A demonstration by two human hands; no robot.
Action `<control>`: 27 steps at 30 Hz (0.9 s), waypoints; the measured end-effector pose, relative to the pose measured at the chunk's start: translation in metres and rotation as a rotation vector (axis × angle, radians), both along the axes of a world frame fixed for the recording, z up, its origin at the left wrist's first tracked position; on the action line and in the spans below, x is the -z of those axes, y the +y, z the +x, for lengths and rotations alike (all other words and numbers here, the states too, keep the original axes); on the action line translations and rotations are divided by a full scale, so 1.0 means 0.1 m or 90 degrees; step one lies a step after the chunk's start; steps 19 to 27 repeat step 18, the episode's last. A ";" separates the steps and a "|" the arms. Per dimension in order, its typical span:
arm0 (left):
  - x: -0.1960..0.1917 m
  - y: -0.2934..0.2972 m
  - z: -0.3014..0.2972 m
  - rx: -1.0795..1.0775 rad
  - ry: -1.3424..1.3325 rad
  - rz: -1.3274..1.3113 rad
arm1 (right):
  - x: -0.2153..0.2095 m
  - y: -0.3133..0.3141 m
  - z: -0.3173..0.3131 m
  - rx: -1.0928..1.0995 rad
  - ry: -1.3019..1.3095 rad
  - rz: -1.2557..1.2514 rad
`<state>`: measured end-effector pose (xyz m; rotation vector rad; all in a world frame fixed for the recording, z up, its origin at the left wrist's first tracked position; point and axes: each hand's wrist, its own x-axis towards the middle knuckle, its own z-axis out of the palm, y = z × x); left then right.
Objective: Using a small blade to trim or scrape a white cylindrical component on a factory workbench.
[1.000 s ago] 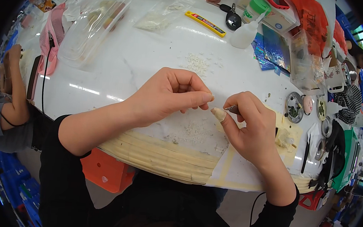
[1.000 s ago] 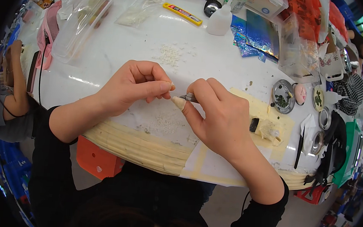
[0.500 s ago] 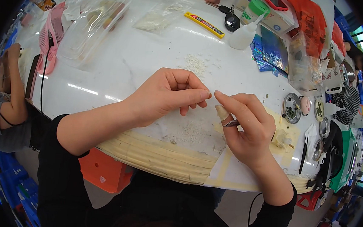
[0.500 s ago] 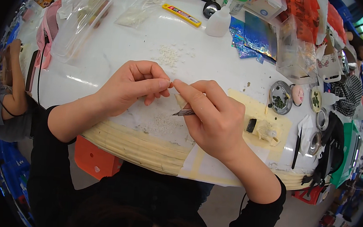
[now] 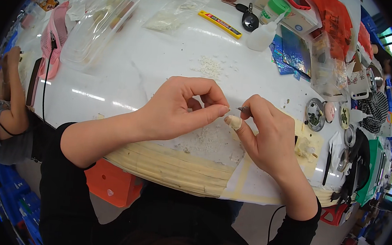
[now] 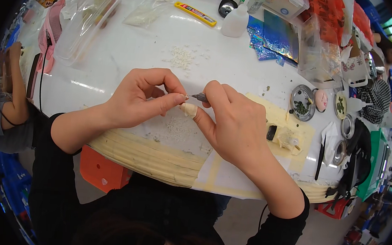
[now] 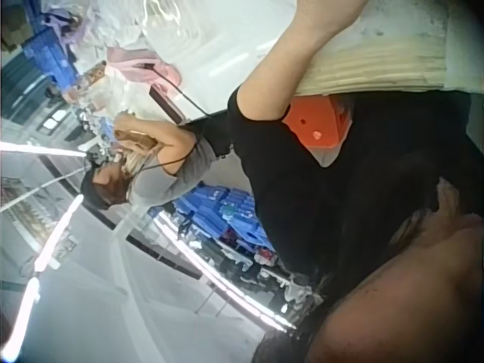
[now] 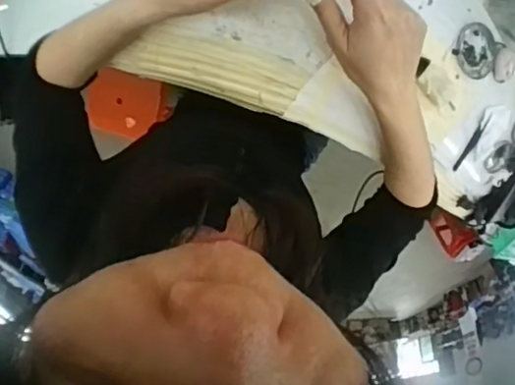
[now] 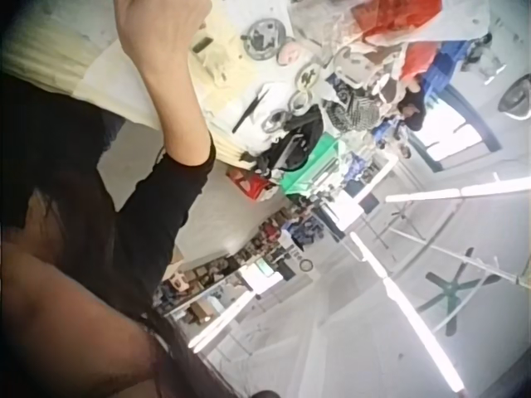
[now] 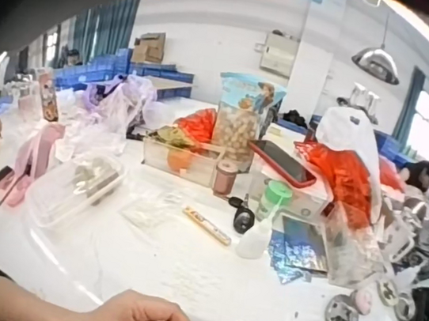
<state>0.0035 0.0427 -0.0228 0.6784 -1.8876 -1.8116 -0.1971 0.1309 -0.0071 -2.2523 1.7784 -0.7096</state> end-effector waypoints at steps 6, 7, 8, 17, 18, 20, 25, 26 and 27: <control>-0.01 0.00 0.00 0.019 0.004 0.017 | 0.01 0.01 0.00 0.004 0.026 0.021; -0.01 0.00 0.00 0.021 0.005 0.017 | 0.01 0.00 0.00 0.003 0.027 0.024; 0.00 0.00 0.01 0.022 0.009 0.003 | 0.02 0.00 0.00 0.002 0.026 0.020; 0.01 -0.01 0.00 0.025 0.032 -0.206 | 0.05 0.01 -0.01 0.001 0.048 0.023; 0.00 -0.02 0.01 0.029 0.026 -0.230 | 0.05 0.01 -0.01 0.000 0.048 0.023; 0.00 -0.02 0.01 0.029 0.026 -0.230 | 0.05 0.01 -0.01 0.000 0.048 0.023; 0.00 -0.02 0.01 0.029 0.026 -0.230 | 0.05 0.01 -0.01 0.000 0.048 0.023; 0.00 -0.02 0.01 0.029 0.026 -0.230 | 0.05 0.01 -0.01 0.000 0.048 0.023; 0.00 -0.02 0.01 0.029 0.026 -0.230 | 0.05 0.01 -0.01 0.000 0.048 0.023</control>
